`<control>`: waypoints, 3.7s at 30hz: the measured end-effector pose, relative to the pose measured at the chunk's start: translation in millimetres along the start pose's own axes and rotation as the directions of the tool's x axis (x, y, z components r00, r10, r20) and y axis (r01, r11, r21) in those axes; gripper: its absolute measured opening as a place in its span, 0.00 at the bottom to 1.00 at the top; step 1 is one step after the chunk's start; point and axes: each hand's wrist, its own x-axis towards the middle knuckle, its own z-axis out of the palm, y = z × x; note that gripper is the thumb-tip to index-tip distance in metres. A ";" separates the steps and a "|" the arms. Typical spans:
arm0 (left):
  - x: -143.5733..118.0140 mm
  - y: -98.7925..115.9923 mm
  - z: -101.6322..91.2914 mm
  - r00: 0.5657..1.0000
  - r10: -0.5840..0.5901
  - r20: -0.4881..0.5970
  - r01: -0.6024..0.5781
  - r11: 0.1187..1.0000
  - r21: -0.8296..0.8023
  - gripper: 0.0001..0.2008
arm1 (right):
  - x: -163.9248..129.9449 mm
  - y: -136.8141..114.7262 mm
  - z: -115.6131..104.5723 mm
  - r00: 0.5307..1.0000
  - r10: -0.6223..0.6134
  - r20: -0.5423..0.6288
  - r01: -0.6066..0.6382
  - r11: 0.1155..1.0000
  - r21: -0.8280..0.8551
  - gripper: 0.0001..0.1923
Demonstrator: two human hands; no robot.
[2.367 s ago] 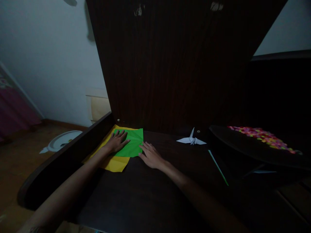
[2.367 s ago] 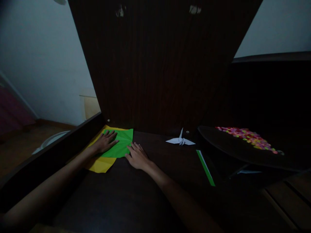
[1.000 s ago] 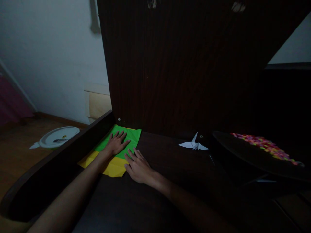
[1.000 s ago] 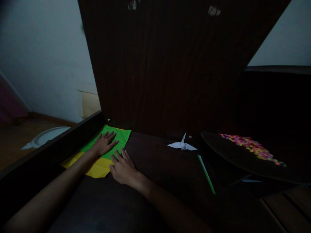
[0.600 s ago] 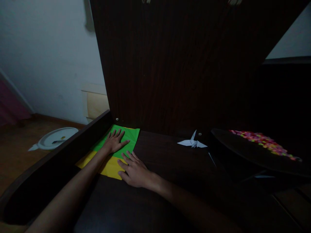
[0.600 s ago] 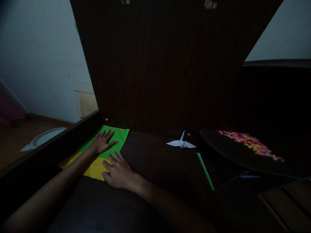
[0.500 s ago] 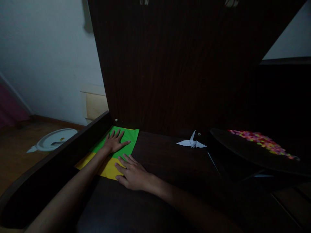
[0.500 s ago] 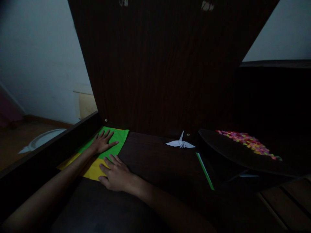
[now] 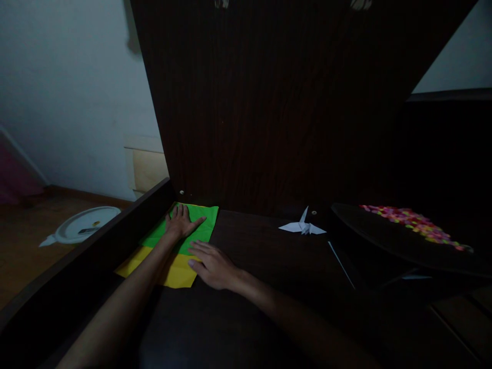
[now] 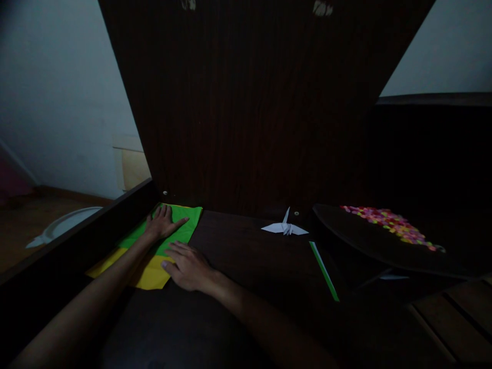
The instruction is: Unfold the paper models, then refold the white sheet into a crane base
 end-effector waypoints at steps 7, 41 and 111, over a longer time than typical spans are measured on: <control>-1.2 -0.6 -3.5 1.000 0.009 -0.021 -0.009 1.000 0.009 0.50 | 30.2 39.2 -1.2 0.976 0.220 -0.001 -0.218 0.965 -0.146 0.29; 5.5 -9.2 -4.8 0.991 0.096 -0.097 -0.100 0.994 -0.036 0.40 | -43.0 -48.3 0.9 0.973 -0.093 0.209 0.119 0.986 -0.115 0.36; -162.0 125.9 -30.8 0.796 0.604 0.030 0.145 -0.141 -0.979 0.23 | -169.5 30.0 -99.0 0.807 0.380 -0.451 0.047 0.721 0.691 0.16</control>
